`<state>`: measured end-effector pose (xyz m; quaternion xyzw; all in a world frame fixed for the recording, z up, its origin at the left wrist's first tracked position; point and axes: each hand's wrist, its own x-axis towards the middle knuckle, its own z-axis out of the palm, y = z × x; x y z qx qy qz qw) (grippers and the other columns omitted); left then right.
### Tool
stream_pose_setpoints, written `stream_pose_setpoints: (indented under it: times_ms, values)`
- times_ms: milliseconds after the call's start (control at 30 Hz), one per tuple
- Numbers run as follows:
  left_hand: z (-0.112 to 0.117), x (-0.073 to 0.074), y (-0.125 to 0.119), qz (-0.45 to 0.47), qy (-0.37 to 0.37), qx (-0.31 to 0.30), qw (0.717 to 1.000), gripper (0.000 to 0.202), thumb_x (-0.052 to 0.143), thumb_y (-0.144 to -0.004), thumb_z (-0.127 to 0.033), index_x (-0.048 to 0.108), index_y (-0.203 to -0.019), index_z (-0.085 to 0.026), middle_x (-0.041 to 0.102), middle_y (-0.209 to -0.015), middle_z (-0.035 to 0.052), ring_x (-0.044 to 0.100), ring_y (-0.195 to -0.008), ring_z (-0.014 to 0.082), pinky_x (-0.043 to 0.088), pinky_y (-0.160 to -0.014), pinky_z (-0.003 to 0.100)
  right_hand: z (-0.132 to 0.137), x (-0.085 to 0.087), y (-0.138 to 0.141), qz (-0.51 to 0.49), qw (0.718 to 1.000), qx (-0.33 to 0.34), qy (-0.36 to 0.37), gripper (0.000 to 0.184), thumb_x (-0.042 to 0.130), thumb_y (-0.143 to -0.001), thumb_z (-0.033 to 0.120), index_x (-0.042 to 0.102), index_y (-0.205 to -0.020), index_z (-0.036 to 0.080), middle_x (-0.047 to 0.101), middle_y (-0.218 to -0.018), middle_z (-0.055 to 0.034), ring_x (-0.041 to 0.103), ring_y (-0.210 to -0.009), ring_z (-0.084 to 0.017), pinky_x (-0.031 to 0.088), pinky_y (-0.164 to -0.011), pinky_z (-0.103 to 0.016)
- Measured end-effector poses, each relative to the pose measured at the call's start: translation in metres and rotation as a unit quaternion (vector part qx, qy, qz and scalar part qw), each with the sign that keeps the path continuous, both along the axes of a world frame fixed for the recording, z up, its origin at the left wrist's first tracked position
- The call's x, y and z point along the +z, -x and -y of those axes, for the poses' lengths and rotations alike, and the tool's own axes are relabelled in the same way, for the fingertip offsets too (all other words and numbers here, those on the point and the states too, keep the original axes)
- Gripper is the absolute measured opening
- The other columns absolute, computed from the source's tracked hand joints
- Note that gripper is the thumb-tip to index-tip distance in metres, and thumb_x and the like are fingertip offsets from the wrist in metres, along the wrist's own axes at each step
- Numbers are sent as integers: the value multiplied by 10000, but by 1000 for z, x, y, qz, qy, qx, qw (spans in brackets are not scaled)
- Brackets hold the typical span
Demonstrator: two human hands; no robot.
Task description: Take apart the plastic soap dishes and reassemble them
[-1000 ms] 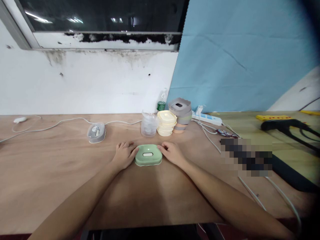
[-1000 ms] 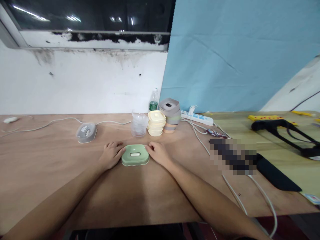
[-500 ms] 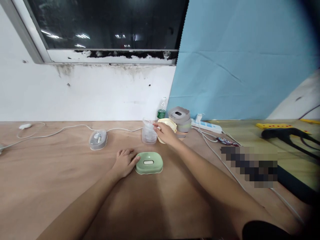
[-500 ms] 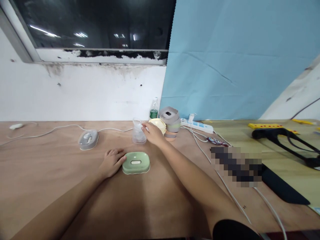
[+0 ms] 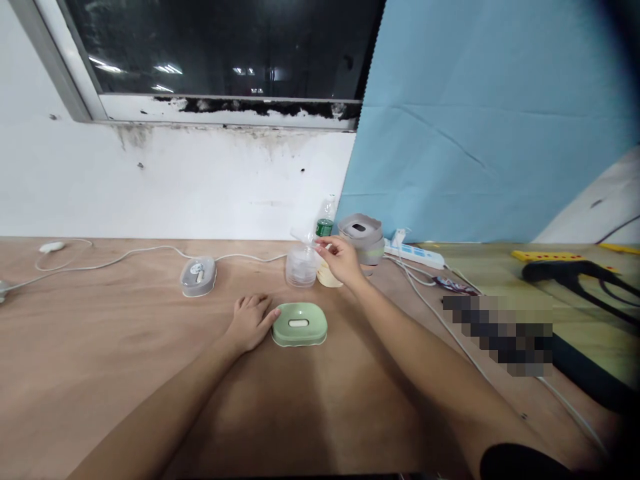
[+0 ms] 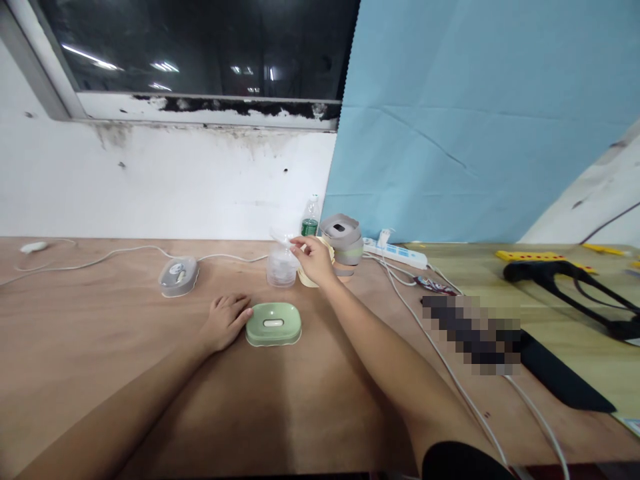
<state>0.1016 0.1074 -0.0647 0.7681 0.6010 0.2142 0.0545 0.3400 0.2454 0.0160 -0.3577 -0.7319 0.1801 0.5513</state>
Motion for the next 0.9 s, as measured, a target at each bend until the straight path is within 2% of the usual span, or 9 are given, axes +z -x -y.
stream_pose_setpoints:
  times_ms: [100,200,300,433,533,667,800,900]
  values:
    - [1,2,3,8,-42,32,999,533,322,-953,-533,527,-1301,-185,549,-1306,125,467,-1205,286,276,-1030,494,19,10,-9,-38,996,11,-77,142,652,-804,319,675,-885,206,593,-873,-27,504,-668,-118,442,-676,-286]
    - [3,7,9,40,-84,33,995,494,325,-966,-479,490,-1330,-188,564,-1283,122,482,-1180,272,297,-1010,475,49,6,-19,-50,993,75,-71,168,718,-761,332,643,-855,215,573,-868,-23,527,-693,-123,460,-699,-293]
    - [7,14,12,79,-119,-11,990,450,327,-977,-432,488,-1324,-195,611,-1204,99,518,-1103,237,339,-958,417,80,-13,-24,-58,987,148,36,251,739,-741,394,599,-841,211,573,-787,-12,533,-632,-120,461,-609,-271]
    - [13,23,8,73,-144,-54,985,383,345,-982,-399,584,-1208,-205,660,-1097,83,542,-975,218,354,-873,383,102,-43,-18,-128,939,208,240,342,623,-802,543,523,-877,225,540,-625,48,456,-417,-89,426,-451,-249]
    - [17,28,3,66,-132,-60,987,363,343,-988,-379,660,-1010,-204,691,-970,65,558,-901,203,345,-823,370,102,-57,-12,-142,925,172,307,404,578,-798,614,497,-801,218,577,-623,41,427,-376,-81,395,-409,-241]
    - [17,28,-1,61,-77,-45,994,453,327,-990,-383,618,-708,-180,666,-745,46,567,-774,185,342,-744,340,95,-64,-14,-34,957,83,276,455,520,-842,603,499,-648,193,573,-575,12,459,-453,-100,355,-449,-235]
    - [12,24,-2,89,-39,-50,994,505,291,-994,-395,563,-625,-182,628,-659,34,564,-690,167,357,-692,303,92,-69,-18,88,968,41,232,483,450,-890,562,462,-588,186,481,-519,26,440,-517,-111,310,-500,-238]
    - [10,22,-2,74,-27,-64,995,501,280,-994,-383,548,-620,-185,621,-657,34,561,-668,163,360,-667,289,89,-74,-19,141,967,28,211,484,425,-903,537,405,-571,184,398,-528,39,391,-527,-100,249,-497,-238]
